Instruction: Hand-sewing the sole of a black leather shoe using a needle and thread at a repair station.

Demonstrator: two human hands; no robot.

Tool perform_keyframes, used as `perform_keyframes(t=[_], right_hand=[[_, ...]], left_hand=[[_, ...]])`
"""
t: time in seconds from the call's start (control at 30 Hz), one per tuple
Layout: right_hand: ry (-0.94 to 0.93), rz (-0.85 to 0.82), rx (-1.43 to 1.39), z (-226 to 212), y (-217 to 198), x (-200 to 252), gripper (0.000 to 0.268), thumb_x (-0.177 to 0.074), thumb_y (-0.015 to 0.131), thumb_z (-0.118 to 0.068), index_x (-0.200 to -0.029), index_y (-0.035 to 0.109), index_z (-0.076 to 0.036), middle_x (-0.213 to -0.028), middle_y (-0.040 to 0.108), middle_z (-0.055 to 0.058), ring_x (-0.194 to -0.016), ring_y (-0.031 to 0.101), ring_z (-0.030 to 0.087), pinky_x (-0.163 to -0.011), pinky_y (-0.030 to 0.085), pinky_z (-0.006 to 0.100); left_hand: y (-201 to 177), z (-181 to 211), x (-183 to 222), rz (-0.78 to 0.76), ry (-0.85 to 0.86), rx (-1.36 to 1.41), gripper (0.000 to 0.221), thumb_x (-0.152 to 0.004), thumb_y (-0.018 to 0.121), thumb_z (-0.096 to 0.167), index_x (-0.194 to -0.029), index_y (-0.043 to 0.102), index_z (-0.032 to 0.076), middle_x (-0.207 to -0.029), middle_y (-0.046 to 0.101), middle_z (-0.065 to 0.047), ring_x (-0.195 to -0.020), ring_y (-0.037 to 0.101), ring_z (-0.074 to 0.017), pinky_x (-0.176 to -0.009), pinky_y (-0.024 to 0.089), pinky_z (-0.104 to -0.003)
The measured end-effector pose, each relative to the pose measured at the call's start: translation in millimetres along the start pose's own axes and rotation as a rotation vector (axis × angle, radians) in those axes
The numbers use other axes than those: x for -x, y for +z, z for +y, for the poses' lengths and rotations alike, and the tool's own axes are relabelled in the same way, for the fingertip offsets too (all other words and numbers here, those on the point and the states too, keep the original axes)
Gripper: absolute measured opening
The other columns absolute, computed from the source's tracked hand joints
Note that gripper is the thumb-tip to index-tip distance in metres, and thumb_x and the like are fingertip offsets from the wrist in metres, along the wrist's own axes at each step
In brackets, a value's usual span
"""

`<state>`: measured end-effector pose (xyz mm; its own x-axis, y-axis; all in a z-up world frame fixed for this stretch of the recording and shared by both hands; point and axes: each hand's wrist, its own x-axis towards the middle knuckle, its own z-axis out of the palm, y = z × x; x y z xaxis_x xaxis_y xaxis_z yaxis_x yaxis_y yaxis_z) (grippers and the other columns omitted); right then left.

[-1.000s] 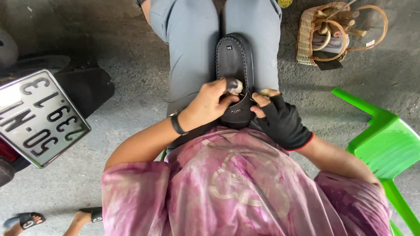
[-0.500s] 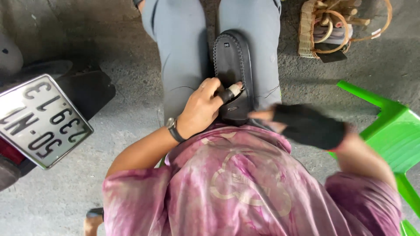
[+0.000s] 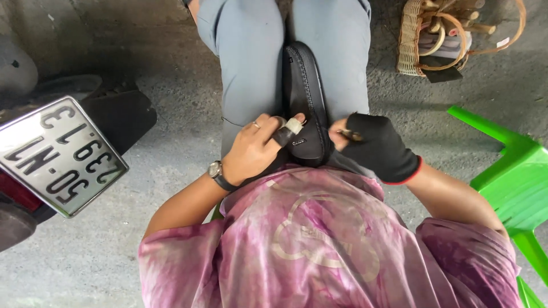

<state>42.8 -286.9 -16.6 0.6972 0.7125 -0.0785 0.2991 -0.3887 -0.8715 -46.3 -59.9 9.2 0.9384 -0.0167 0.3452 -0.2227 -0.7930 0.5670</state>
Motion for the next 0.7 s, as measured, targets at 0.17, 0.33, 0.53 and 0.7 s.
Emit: perform_keyframes(t=[0.17, 0.33, 0.53, 0.7], right_hand=[[-0.613, 0.436, -0.842, 301, -100, 89, 0.037, -0.094, 0.037, -0.031, -0.126, 0.056, -0.030, -0.128, 0.045, 0.000, -0.128, 0.031, 0.024, -0.101, 0.024, 0.042], [0.017, 0.426, -0.817, 139, -163, 61, 0.032, -0.103, 0.049, -0.039, -0.077, 0.035, -0.029, -0.080, 0.029, -0.011, -0.072, 0.030, 0.001, -0.073, 0.035, 0.014], [-0.239, -0.337, 0.455, -20, -37, -33, 0.056, -0.087, 0.066, -0.025, -0.135, 0.048, -0.003, -0.134, 0.056, 0.019, -0.122, 0.056, 0.033, -0.101, 0.045, 0.039], [-0.712, -0.187, 1.127, -39, -34, -53, 0.035, -0.096, 0.060, -0.018, -0.129, 0.067, -0.025, -0.048, 0.032, -0.007, -0.042, 0.044, 0.012, -0.042, 0.033, 0.030]], left_hand=[[-63, -56, 3, -0.005, -0.413, 0.082, 0.015, -0.086, 0.053, 0.002, -0.092, 0.067, 0.002, -0.083, 0.063, -0.016, -0.077, 0.060, -0.0371, -0.071, 0.047, -0.044], [-102, -76, -10, 0.214, -0.286, -0.540, 0.038, -0.094, 0.039, -0.017, -0.129, 0.050, -0.013, -0.121, 0.049, -0.032, -0.111, 0.059, -0.0450, -0.098, 0.056, -0.050], [-24, -26, -4, -0.328, 0.133, -0.313, 0.013, -0.087, 0.064, 0.013, -0.076, 0.062, 0.007, -0.145, 0.042, -0.020, -0.138, 0.028, -0.0402, -0.108, 0.036, -0.053], [-44, -27, -44, -0.448, 0.019, 1.198, 0.037, -0.101, 0.044, 0.026, -0.082, 0.071, 0.010, -0.128, 0.052, -0.005, -0.130, 0.049, -0.0247, -0.115, 0.023, -0.042]])
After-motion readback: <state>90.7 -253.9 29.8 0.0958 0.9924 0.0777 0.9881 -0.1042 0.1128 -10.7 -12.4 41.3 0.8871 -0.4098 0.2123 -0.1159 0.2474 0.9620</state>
